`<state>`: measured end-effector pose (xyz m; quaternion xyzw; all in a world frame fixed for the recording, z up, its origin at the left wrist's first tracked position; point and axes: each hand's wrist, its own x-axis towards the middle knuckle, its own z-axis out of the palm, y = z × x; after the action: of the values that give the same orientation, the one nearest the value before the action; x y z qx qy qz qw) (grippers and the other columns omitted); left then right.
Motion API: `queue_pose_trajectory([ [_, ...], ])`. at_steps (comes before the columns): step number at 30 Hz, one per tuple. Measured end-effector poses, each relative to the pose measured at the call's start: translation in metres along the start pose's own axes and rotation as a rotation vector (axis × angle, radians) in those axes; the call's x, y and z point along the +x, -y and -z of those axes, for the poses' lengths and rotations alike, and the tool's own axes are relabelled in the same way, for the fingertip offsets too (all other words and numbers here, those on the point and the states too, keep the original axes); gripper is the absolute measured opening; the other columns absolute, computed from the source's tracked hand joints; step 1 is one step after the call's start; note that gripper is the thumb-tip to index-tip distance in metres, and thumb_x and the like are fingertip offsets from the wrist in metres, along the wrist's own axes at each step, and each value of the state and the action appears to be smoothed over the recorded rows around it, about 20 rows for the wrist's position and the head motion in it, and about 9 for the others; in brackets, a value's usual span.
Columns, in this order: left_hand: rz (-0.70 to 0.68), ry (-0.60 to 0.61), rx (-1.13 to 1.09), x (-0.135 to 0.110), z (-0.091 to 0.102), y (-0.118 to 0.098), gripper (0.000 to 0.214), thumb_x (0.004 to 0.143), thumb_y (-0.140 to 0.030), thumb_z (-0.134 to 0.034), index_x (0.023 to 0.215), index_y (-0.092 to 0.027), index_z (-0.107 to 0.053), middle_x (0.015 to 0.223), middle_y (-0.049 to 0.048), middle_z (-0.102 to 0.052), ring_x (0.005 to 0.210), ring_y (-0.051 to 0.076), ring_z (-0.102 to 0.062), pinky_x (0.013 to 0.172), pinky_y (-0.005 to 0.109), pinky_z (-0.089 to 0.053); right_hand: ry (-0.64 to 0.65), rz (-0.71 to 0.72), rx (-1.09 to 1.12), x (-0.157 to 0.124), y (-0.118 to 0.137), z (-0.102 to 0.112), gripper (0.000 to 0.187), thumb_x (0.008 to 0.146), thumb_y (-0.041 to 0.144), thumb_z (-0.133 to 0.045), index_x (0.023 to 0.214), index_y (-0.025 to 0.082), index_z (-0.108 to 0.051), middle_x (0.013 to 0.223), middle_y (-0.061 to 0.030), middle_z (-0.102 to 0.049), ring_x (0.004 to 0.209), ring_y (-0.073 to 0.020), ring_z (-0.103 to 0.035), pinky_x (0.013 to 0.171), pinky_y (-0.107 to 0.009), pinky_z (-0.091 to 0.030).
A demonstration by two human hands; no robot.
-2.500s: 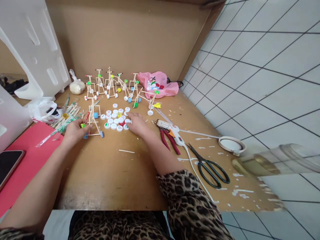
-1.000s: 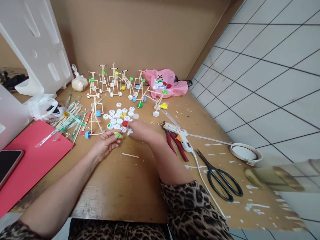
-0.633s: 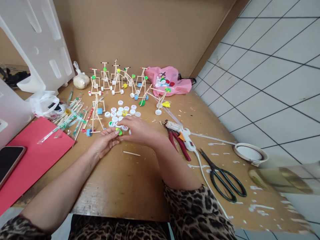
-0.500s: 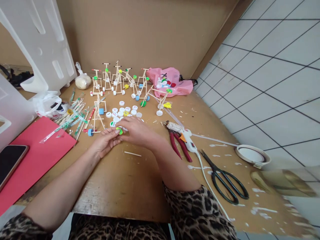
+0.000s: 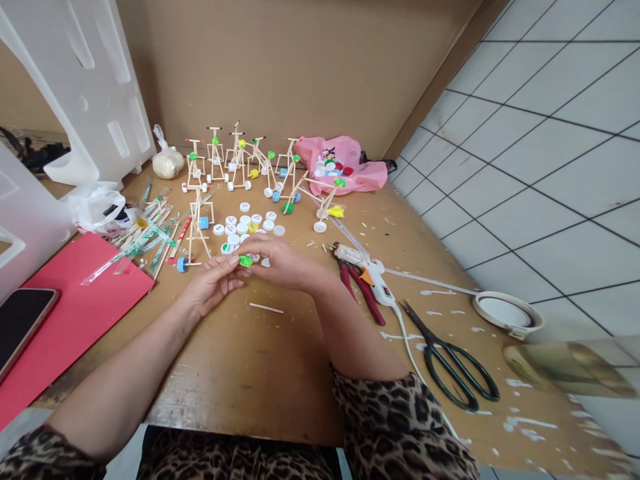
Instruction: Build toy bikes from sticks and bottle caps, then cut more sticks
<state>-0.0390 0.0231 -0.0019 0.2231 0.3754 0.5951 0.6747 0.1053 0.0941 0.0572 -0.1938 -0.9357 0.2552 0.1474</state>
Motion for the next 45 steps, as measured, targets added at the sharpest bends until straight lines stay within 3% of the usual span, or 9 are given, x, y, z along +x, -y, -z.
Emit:
queue_pose_trajectory([
  [6, -0.05, -0.038, -0.024, 0.002, 0.002, 0.002, 0.018, 0.06, -0.023, -0.078, 0.073, -0.015, -0.068, 0.071, 0.0006, -0.07, 0.062, 0.009, -0.062, 0.055, 0.017, -0.05, -0.124, -0.053, -0.101, 0.002, 0.005, -0.006, 0.028, 0.075, 0.022, -0.064, 0.102, 0.017, -0.059, 0.103, -0.0072, -0.061, 0.097, -0.0179, -0.053, 0.085, -0.032, -0.041],
  [15, -0.004, -0.02, -0.136, 0.0, -0.003, -0.002, 0.015, 0.066, -0.026, -0.073, 0.072, -0.014, -0.065, 0.068, 0.0021, -0.069, 0.061, 0.01, -0.063, 0.053, 0.018, -0.05, -0.278, 0.022, -0.315, 0.006, 0.005, -0.016, 0.006, 0.08, 0.02, -0.053, 0.083, 0.018, -0.058, 0.094, -0.0065, -0.062, 0.092, -0.0193, -0.053, 0.083, -0.033, -0.033],
  [27, -0.026, -0.068, -0.065, 0.002, 0.001, 0.001, 0.017, 0.061, -0.023, -0.077, 0.069, -0.014, -0.066, 0.062, 0.0013, -0.068, 0.057, 0.009, -0.062, 0.055, 0.019, -0.05, -0.241, 0.099, -0.342, 0.0, -0.002, -0.016, 0.01, 0.079, 0.024, -0.057, 0.087, 0.018, -0.059, 0.095, -0.0067, -0.063, 0.092, -0.0204, -0.054, 0.083, -0.035, -0.032],
  [45, 0.082, 0.02, 0.008, 0.002, 0.006, -0.006, 0.013, 0.064, -0.021, -0.073, 0.071, -0.013, -0.066, 0.065, 0.0036, -0.07, 0.062, 0.012, -0.065, 0.057, 0.02, -0.05, -0.215, 0.083, -0.291, -0.002, -0.001, -0.014, 0.013, 0.078, 0.026, -0.062, 0.088, 0.018, -0.06, 0.091, -0.0054, -0.066, 0.087, -0.0187, -0.056, 0.081, -0.033, -0.032],
])
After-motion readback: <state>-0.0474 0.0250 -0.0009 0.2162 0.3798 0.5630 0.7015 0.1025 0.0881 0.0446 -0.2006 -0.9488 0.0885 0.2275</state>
